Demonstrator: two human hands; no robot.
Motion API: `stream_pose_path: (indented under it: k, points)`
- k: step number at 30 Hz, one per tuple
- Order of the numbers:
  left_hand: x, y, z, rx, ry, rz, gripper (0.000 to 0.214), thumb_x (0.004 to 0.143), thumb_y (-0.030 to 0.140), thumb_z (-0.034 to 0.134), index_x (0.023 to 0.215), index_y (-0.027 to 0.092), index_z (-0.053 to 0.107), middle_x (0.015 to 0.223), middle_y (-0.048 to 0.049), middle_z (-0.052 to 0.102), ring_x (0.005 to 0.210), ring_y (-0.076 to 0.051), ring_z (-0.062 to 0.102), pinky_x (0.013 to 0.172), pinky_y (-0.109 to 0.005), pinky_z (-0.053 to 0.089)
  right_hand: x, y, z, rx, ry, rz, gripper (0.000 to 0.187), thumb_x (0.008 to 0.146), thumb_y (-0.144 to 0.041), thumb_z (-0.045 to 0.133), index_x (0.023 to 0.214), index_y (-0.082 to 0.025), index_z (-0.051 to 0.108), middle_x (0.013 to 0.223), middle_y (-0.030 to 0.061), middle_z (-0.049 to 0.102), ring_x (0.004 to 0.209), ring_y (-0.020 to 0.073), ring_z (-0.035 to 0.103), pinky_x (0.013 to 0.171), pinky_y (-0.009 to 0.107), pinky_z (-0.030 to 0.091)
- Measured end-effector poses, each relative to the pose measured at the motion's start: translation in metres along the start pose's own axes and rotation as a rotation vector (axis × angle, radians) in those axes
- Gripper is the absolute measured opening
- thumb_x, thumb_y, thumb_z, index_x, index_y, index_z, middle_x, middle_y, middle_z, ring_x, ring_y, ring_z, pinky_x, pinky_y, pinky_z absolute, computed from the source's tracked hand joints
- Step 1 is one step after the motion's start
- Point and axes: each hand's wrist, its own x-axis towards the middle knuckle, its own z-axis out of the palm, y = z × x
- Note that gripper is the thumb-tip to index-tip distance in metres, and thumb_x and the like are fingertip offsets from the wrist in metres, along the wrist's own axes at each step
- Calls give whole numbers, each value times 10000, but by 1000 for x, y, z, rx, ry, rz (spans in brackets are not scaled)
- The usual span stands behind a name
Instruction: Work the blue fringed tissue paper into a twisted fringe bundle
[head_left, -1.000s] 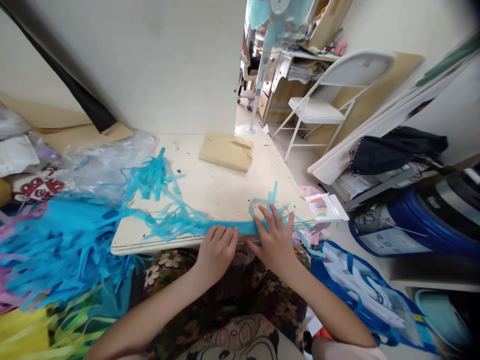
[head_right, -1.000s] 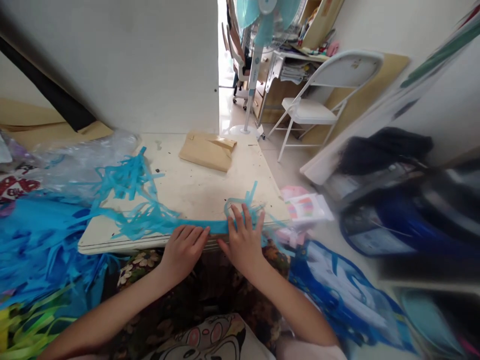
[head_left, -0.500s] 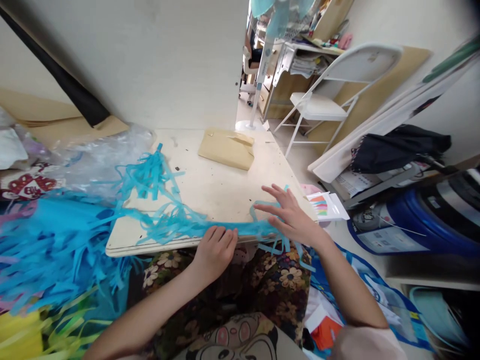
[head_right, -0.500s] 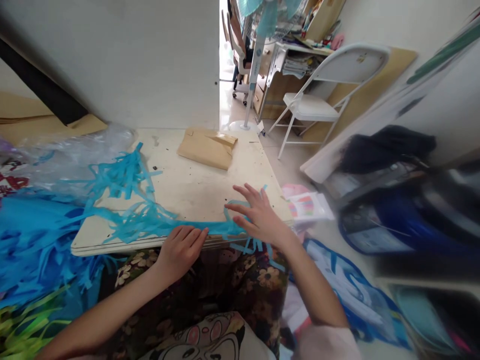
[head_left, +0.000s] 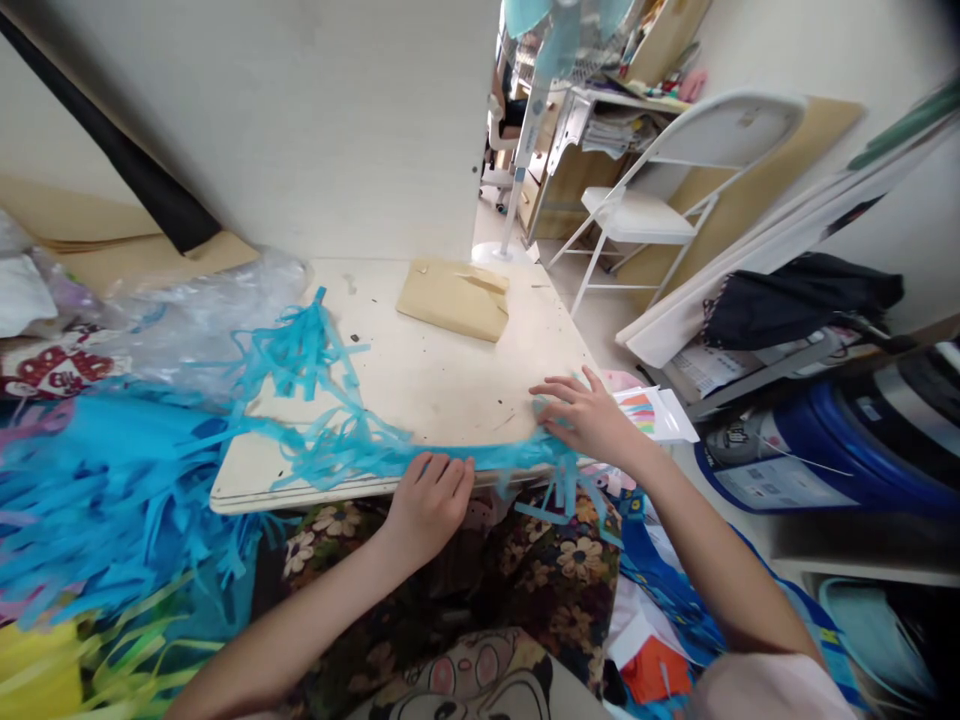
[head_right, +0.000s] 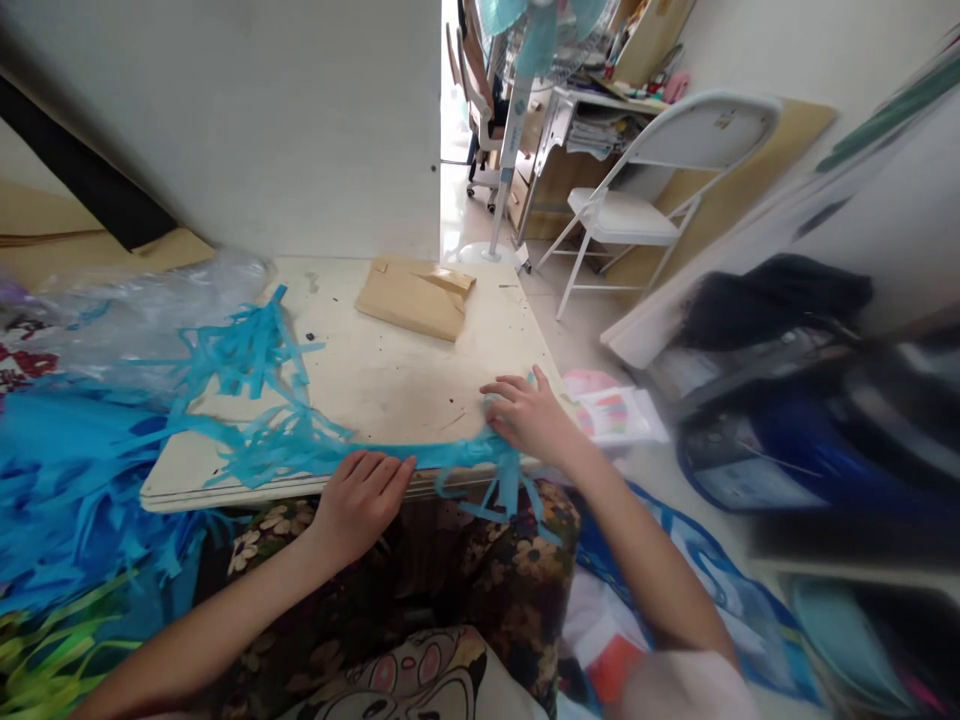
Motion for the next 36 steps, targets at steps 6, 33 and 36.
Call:
stream_pose_path:
  k: [6,33,36]
  points:
    - [2,1,1,13,-6,-11,157,733,93,440,809,136,571,617,-29,557,597,-130,486,589,-277,370,-21,29,-2,43,29,90,179,769,-255,427,752,-220,601,1075,47,538,997,209,464,850,522,239]
    - [3,2,6,-17,-14,-27,126,703,120,503,811,131,567,634,-17,562,607,-144,483,618,-290,357,-44,16,-6,417,18,-10,364,807,-409,313,782,-203,612,1319,46,233,1228,235,123,973,459,138]
    - [2,2,6,-26,-24,-31,132,700,121,506,818,131,565,639,-18,562,614,-146,485,622,-292,358,-45,31,-9,525,68,18,502,820,-450,217,652,-177,603,1314,39,252,1207,230,198,964,418,200]
